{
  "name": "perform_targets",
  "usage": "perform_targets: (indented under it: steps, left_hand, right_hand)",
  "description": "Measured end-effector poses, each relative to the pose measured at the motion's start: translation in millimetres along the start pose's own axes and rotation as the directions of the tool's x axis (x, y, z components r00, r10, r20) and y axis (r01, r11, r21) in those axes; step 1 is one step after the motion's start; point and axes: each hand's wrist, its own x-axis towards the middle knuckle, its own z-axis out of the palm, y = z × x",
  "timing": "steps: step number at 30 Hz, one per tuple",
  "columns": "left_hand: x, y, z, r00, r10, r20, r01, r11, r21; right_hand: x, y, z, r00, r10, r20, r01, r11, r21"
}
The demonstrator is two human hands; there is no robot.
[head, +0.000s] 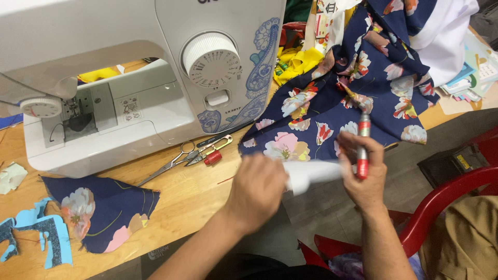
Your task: The person uses a red marker to trace the outline of a white paper pattern onto a piece of dark blue floral fabric. The person holds the pattern steady with one hand while drawing with the other. After completing the outline, the person removes the paper pattern from the fabric.
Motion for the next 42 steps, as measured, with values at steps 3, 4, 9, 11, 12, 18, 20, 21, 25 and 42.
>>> perform_targets:
  steps: [3,4,9,11,12,18,20,21,25,42]
  left_hand:
    - [-13.2,26.0,-43.4,0.982,0.173,0.079,-0.157,0.971,-0.179]
    - [-21.5,27.1,-49.3,0.982,0.169,0.082,-0.153,0.972,-0.18]
    - [-54.4,24.5,-101.6,0.785,-0.559,0.266,0.617,0.674,-0.406]
    - [-78.7,9.2,-117.8,0.648,-0.735,0.202,0.756,0.588,-0.286]
    - [-91.0,1.9,-125.8,0.484,-0.868,0.112,0.869,0.462,-0.177]
    - [-58.0,-24.9,-168.3,0.059,-0.998,0.036,0.988,0.063,0.138]
    - [-53.5,-28.0,-171.8,0.056,-0.998,0.027,0.97,0.061,0.233]
    - [-50.7,-29.9,-173.0,0.057,-0.998,0.019,0.944,0.061,0.325]
    - [-52.4,-36.4,-168.2,0.109,-0.993,0.046,0.923,0.118,0.365]
    - [-56.5,-60.5,-79.2,0.912,-0.327,0.246,0.173,0.852,0.493]
  right_hand:
    - [4.1,-3.1,-9.1,0.999,-0.013,0.04,0.009,0.996,0.093]
    - [7.0,-2.1,-10.6,0.999,-0.009,0.042,0.005,0.996,0.094]
    - [20.1,-0.4,-10.6,0.979,-0.113,0.168,0.138,0.979,-0.149]
    - [24.3,4.0,-11.3,0.968,-0.116,0.223,0.157,0.972,-0.174]
    - [26.2,6.2,-11.8,0.954,-0.118,0.275,0.177,0.963,-0.201]
    - [30.1,16.1,-10.0,0.933,-0.059,0.355,0.173,0.939,-0.298]
    - [26.3,10.8,-11.4,0.954,-0.043,0.296,0.131,0.949,-0.285]
    - [24.9,8.1,-12.6,0.972,-0.025,0.233,0.09,0.958,-0.272]
    - [23.2,-8.8,-17.6,0.99,-0.052,0.133,0.061,0.996,-0.065]
    - [-39.2,-41.0,56.4,0.996,0.085,0.01,-0.078,0.857,0.509]
